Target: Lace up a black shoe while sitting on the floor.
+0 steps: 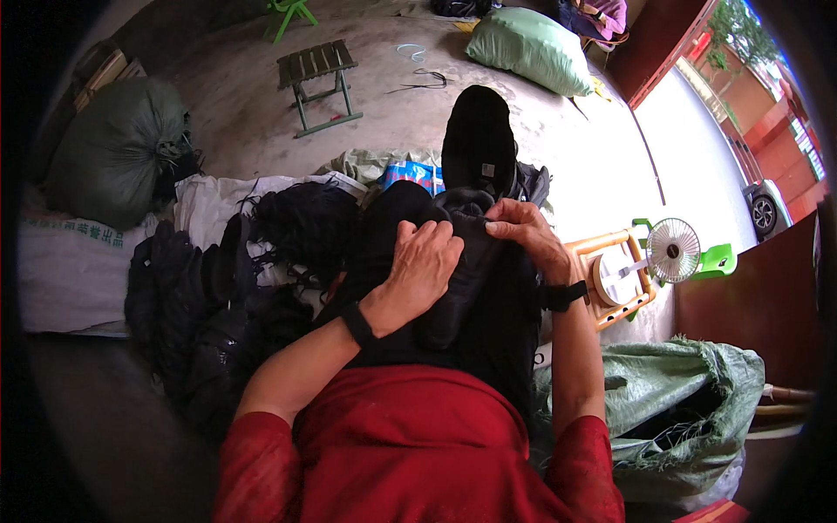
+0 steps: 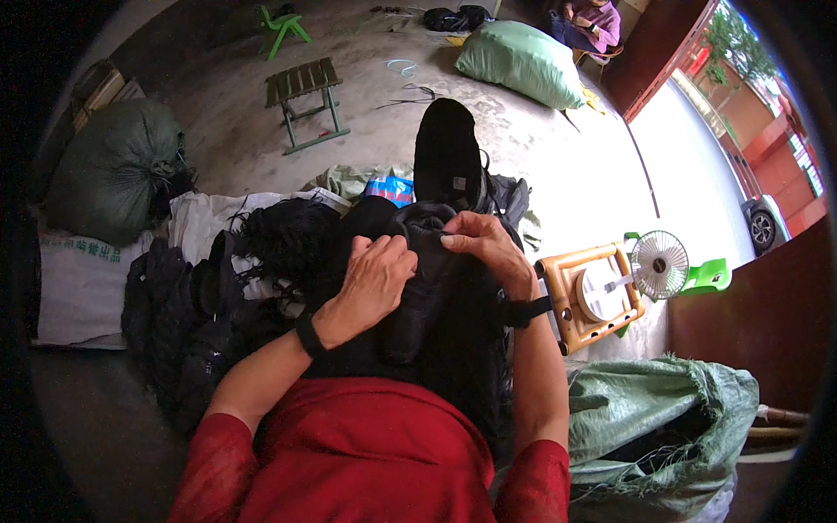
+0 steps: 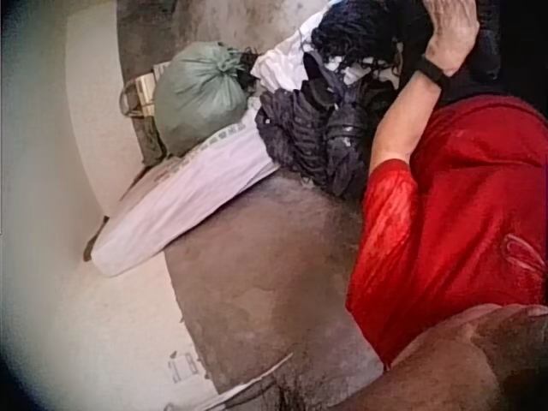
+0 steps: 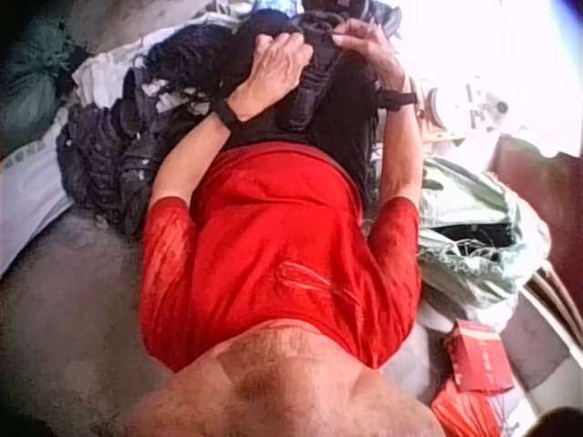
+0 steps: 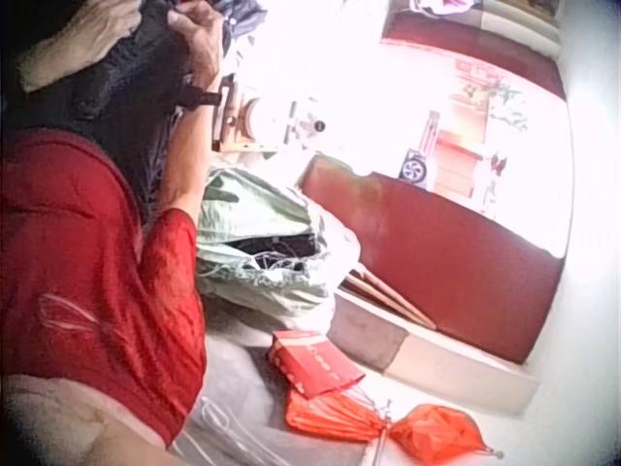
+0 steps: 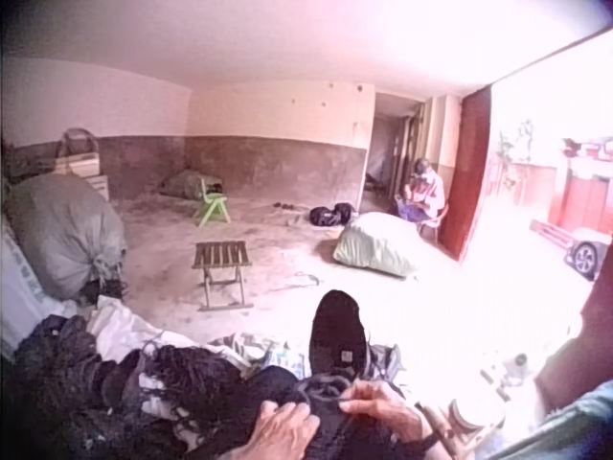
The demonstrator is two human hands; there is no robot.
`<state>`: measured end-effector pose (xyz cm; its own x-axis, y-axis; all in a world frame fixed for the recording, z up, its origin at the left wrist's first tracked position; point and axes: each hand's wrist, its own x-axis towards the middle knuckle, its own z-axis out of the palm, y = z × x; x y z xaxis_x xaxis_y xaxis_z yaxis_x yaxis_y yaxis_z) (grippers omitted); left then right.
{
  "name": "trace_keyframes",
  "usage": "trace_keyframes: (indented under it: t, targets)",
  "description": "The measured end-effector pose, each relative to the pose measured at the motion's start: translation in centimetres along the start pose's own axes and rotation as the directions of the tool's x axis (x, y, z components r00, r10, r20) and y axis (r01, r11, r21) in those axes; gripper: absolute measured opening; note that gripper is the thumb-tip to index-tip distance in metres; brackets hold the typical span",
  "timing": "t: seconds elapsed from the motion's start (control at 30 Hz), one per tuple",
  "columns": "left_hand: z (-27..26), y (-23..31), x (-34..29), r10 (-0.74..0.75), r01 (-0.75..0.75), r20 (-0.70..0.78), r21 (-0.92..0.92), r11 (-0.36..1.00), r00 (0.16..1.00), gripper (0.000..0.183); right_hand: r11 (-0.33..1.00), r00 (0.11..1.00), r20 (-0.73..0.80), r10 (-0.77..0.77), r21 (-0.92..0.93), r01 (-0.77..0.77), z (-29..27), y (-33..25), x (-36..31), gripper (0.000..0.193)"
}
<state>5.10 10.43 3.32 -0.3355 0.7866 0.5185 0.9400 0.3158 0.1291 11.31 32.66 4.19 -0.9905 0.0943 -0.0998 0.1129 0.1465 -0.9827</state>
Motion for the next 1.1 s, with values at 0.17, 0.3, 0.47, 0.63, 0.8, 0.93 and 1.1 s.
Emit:
trace_keyframes:
  t: [0.17, 0.3, 0.47, 0.63, 0.8, 0.93, 1.1]
  targets:
    - [1.7, -1.0, 0.2, -0.127, 0.162, 0.115, -0.377, 0.912, 0.985, 0.004, 1.000, 1.000, 0.011, -0.016, 0.004, 0.016, -0.1, 0.1, 0.1, 0.018]
    - [1.5, -0.9, -0.3, -0.190, 0.227, 0.124, -0.487, 0.844, 0.974, 0.005, 0.999, 1.000, 0.006, -0.008, -0.047, 0.008, -0.1, 0.2, 0.0, 0.016]
    - [1.4, 1.0, -1.2, -0.268, 0.246, -0.030, -0.307, 0.919, 0.963, 0.007, 1.000, 1.000, -0.009, 0.010, -0.010, -0.010, 0.1, 0.2, -0.1, 0.017]
    - [1.8, 1.4, -1.0, -0.248, 0.223, -0.072, -0.247, 0.943, 0.966, 0.007, 1.000, 0.999, -0.033, 0.016, 0.004, -0.015, 0.3, 0.2, -0.3, 0.017]
    - [2.4, 1.3, -0.4, -0.248, 0.234, -0.030, -0.236, 0.943, 0.968, 0.006, 0.999, 0.999, -0.029, -0.021, -0.032, 0.020, 0.2, 0.3, -0.2, 0.016]
    - [2.3, 0.8, -0.6, -0.295, 0.299, 0.070, -0.375, 0.877, 0.953, 0.002, 1.000, 1.000, -0.018, -0.012, 0.003, 0.012, 0.2, 0.2, -0.2, 0.016]
    - [1.7, 1.1, -1.2, -0.248, 0.207, -0.078, -0.344, 0.916, 0.966, 0.016, 0.999, 0.999, -0.034, -0.042, -0.018, 0.042, 0.4, 0.2, -0.3, 0.016]
